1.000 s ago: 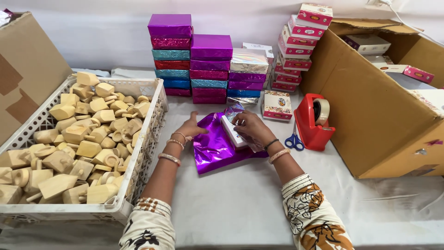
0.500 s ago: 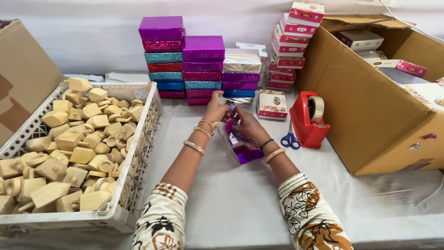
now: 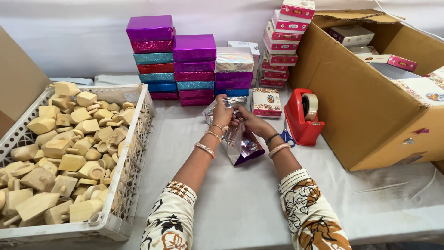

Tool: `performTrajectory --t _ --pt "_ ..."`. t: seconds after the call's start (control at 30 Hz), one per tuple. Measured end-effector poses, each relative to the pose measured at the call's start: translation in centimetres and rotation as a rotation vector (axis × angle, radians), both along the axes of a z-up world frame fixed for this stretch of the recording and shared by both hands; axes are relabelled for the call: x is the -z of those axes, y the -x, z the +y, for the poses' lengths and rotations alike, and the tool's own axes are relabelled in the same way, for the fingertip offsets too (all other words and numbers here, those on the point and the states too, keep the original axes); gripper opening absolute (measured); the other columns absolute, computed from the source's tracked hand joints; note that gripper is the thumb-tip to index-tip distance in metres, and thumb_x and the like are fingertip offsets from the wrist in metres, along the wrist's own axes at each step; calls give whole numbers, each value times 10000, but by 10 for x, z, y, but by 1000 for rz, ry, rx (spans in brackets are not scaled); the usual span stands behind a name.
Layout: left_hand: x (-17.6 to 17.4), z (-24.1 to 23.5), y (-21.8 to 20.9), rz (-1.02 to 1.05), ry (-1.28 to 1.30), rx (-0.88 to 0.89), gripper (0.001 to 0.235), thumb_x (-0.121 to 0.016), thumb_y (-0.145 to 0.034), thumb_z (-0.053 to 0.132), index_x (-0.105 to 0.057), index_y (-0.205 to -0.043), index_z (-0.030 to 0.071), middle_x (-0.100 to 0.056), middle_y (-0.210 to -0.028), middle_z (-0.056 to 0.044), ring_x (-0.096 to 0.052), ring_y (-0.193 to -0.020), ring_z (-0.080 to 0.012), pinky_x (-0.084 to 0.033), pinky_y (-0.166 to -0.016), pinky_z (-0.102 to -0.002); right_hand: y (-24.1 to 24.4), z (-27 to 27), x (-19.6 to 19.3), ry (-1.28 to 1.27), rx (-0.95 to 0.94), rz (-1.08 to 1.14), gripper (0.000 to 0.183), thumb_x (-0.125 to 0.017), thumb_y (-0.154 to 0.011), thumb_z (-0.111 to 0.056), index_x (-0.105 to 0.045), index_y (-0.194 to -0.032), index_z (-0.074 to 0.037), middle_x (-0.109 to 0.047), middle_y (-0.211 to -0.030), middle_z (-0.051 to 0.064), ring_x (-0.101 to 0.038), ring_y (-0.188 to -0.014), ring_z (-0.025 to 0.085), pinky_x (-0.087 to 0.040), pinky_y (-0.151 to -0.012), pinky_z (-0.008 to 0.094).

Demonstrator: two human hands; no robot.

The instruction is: The person wraps a small rectangular box with shiny purple foil paper. They fold the paper around the box, crease the edges, and secure the wrapping with clear tape from a red dispenser. The wrapped box is then placed on a stack of other wrapped boxes.

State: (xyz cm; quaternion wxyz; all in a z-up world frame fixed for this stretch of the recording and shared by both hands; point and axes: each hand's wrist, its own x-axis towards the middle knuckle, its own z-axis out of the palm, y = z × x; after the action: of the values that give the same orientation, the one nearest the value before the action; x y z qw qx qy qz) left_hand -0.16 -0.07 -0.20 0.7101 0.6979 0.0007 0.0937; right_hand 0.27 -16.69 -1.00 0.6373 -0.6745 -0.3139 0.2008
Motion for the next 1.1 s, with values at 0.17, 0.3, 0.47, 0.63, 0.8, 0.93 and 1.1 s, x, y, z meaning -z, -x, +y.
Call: performTrajectory --t 0.17,0.3,0.47,0.63,0.8,0.93,1.1 --pt "10 0 -2 38 57 74 586 -503 -916 -73 -301 -1423 139 -624 -723 -133 -673 -478 -241 -581 -396 -367 -1 -7 -12 -19 -4 103 567 -480 -855 56 -478 -1396 -113 -629 -1139 39 -587 -1016 127 -477 -898 269" --pt "23 -2 -8 10 75 96 606 -472 -917 -79 -283 -1444 154 -637 -724 -133 -689 -483 -249 -590 -404 -366 -17 -14 -3 -36 108 133 413 -489 -967 -51 -542 -1371 -110 -654 -1091 62 -638 -941 131 -543 -841 278" --pt "13 -5 3 57 65 104 616 -463 -920 -76 -266 -1450 170 -622 -708 -132 -690 -491 -255 -590 -401 -382 -32 -22 5 127 380 -54 211 -566 -1018 -156 -640 -1177 -37 -716 -1047 90 -707 -900 145 -568 -766 290" --pt "3 -6 10 76 20 105 627 -473 -912 -80 -262 -1447 172 -634 -710 -112 -703 -508 -246 -606 -415 -386 -20 -20 -3 238 377 57 222 -579 -987 -234 -646 -1150 -100 -698 -1071 20 -697 -854 136 -587 -736 281" --pt "31 -4 -20 -74 -282 -7 606 -549 -870 -57 -350 -1418 108 -725 -724 -163 -737 -543 -258 -609 -488 -385 -16 -24 -9 330 286 -87 334 -706 -904 -221 -648 -1187 -53 -713 -1053 49 -682 -912 108 -562 -759 268" --pt "18 -5 -14 11 -269 20 609 -514 -876 -51 -327 -1434 103 -721 -759 -192 -728 -522 -296 -611 -481 -403 -10 -18 -9 366 304 -171 376 -821 -859 -217 -690 -1138 -1 -726 -1032 60 -688 -892 119 -563 -758 254" --pt "-8 -8 6 151 -245 66 626 -491 -908 -27 -265 -1469 134 -720 -797 -223 -719 -524 -292 -597 -451 -410 -21 -13 9 441 412 -230 249 -792 -880 -216 -783 -999 2 -728 -800 79 -627 -697 142 -507 -629 304"
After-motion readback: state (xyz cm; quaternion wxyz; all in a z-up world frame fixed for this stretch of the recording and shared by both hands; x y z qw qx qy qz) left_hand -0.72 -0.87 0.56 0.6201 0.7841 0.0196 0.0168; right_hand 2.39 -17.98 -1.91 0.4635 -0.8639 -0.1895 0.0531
